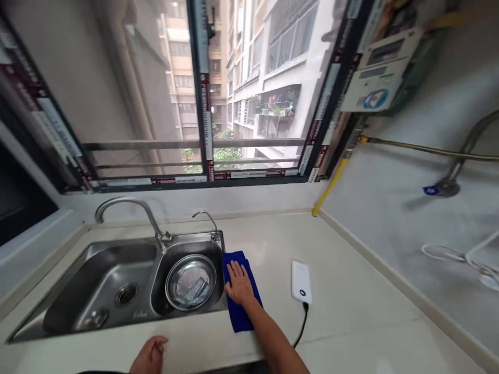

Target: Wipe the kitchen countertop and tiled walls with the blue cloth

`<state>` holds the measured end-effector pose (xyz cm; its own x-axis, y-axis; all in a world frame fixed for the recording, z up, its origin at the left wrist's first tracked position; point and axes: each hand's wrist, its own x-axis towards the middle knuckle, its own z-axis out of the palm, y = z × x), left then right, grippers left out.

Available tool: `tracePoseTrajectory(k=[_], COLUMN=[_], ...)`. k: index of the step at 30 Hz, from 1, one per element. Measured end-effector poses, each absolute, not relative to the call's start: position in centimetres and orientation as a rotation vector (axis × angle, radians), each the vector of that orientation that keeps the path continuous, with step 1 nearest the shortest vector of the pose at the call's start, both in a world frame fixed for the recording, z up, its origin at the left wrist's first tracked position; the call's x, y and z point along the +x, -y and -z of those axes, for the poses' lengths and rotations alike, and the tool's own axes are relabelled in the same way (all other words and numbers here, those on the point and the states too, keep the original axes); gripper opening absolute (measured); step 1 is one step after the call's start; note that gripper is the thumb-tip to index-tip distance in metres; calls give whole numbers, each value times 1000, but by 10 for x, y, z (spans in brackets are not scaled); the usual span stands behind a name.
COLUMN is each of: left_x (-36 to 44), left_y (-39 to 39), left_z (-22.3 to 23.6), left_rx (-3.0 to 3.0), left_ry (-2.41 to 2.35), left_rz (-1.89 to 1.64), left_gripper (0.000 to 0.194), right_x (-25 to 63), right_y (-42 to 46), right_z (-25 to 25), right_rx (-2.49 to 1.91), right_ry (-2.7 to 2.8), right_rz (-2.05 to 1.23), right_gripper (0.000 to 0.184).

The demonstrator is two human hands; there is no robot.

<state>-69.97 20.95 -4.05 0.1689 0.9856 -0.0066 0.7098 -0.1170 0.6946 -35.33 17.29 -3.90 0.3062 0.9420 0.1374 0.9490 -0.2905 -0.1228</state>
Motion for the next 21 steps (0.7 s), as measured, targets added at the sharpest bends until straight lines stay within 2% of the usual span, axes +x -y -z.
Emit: tracePoseTrajectory(k=[3, 8, 12, 21], left_x=[-719, -778, -811, -787], left_y=[-209, -226, -240, -244], left_z=[23, 6, 3, 17], left_rx=[1852, 1739, 1633, 1267], left_ry=[-1583, -1837, -1969, -2291], left_rz=[-562, -567, -552, -671], left_gripper=[36, 30, 28, 39], right_x=[-372, -404, -438, -513], right_y=[-159, -142, -131, -121], right_z=[44, 48, 49, 70], right_rx=[-2467, -2514, -2466, -2275], right_ry=[1684, 1630, 1630, 1628], right_rz=[101, 149, 223, 266], right_gripper=[66, 62, 53, 45])
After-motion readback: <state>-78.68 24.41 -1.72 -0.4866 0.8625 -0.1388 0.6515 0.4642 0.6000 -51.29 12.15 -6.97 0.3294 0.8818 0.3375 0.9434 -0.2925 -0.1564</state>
